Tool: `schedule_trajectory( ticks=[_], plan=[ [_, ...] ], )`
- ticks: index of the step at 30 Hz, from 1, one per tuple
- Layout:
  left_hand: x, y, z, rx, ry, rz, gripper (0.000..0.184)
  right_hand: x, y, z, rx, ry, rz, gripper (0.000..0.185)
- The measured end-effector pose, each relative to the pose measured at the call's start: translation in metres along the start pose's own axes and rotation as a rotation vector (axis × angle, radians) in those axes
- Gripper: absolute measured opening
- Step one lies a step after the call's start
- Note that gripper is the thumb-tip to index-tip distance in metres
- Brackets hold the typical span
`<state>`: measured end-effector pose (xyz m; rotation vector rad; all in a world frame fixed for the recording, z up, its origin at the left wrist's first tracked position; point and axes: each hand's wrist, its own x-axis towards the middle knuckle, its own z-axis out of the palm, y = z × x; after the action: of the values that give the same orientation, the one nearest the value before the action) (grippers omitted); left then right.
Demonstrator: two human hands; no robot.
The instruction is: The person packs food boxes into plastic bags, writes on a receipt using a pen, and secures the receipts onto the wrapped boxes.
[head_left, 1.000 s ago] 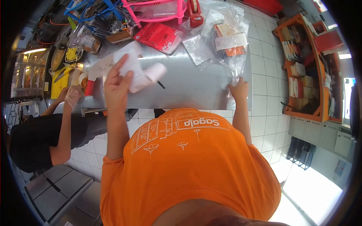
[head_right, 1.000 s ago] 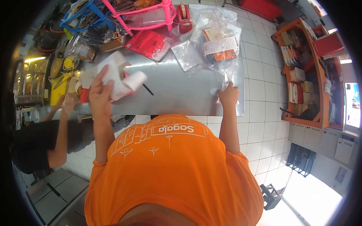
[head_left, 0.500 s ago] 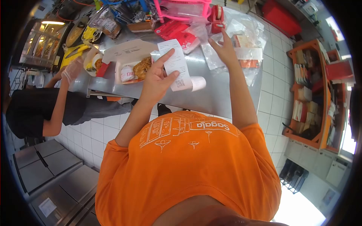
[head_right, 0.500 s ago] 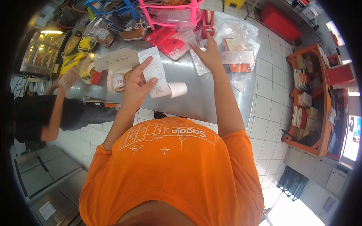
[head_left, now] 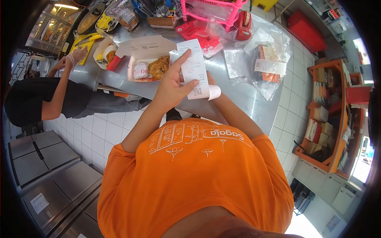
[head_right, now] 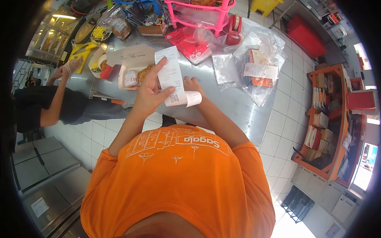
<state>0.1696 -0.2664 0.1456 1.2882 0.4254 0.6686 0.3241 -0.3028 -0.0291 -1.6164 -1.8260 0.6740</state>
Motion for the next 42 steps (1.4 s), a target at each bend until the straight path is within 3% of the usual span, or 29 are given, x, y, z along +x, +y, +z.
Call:
schedule_trajectory(
  ticks=[2,3,5,8,11,14,17,18,20,23,24,25,28,29,33,36,37,42],
  plan=[
    [-0.001,0.0,-0.001,0.002,-0.012,-0.012,0.078,-0.031,0.005,-0.014,-0.435,0.036,-0.037,0.029],
    [-0.001,-0.001,-0.002,0.001,-0.012,-0.015,0.078,-0.047,0.015,-0.016,-0.372,0.035,0.037,0.028],
    [0.0,-0.005,-0.002,-0.005,-0.018,-0.019,0.078,-0.065,-0.008,-0.042,0.023,0.045,0.439,0.027],
    [0.003,-0.01,0.002,-0.029,-0.039,-0.043,0.079,-0.088,-0.035,-0.079,0.799,0.476,0.609,0.025],
    [0.006,-0.022,0.013,0.037,-0.074,-0.119,0.08,-0.092,-0.096,-0.106,0.991,0.48,0.418,0.029],
    [0.013,-0.042,0.022,0.187,-0.099,-0.093,0.08,-0.095,-0.098,-0.097,0.728,0.308,0.531,0.042],
    [0.024,-0.075,0.017,0.232,-0.053,-0.113,0.081,-0.114,-0.082,-0.084,0.817,0.303,0.67,0.047],
    [0.028,-0.096,0.01,0.405,-0.059,-0.033,0.079,-0.122,-0.078,-0.079,0.859,0.304,0.711,0.047],
    [0.032,-0.145,-0.01,0.748,-0.075,0.133,0.077,-0.145,-0.05,-0.055,0.61,0.258,0.826,0.039],
    [0.024,-0.183,-0.03,1.353,-0.151,0.122,0.082,-0.163,-0.036,-0.06,0.453,0.295,1.03,0.036],
    [0.025,-0.184,-0.032,1.358,-0.152,0.136,0.085,-0.165,-0.034,-0.067,0.435,0.326,1.102,0.039],
    [0.026,-0.185,-0.034,1.363,-0.154,0.149,0.088,-0.164,-0.037,-0.077,0.649,0.437,1.185,0.046],
    [0.026,-0.187,-0.036,1.374,-0.172,0.13,0.096,-0.155,-0.023,-0.071,0.81,0.785,0.704,0.051],
    [0.027,-0.186,-0.036,1.377,-0.179,0.117,0.098,-0.149,-0.017,-0.072,0.689,0.73,0.619,0.053],
    [0.027,-0.183,-0.036,1.428,-0.106,0.156,0.107,-0.116,-0.013,-0.067,0.775,0.537,0.735,0.053],
    [0.029,-0.182,-0.037,1.443,-0.114,0.16,0.11,-0.085,-0.003,-0.042,0.745,0.622,0.586,0.046],
    [0.029,-0.183,-0.037,1.44,-0.116,0.164,0.111,-0.078,-0.002,-0.04,0.667,0.595,0.547,0.036],
    [0.028,-0.183,-0.039,1.443,-0.13,0.153,0.112,-0.055,-0.006,-0.027,0.507,0.487,0.431,0.026]
  ],
)
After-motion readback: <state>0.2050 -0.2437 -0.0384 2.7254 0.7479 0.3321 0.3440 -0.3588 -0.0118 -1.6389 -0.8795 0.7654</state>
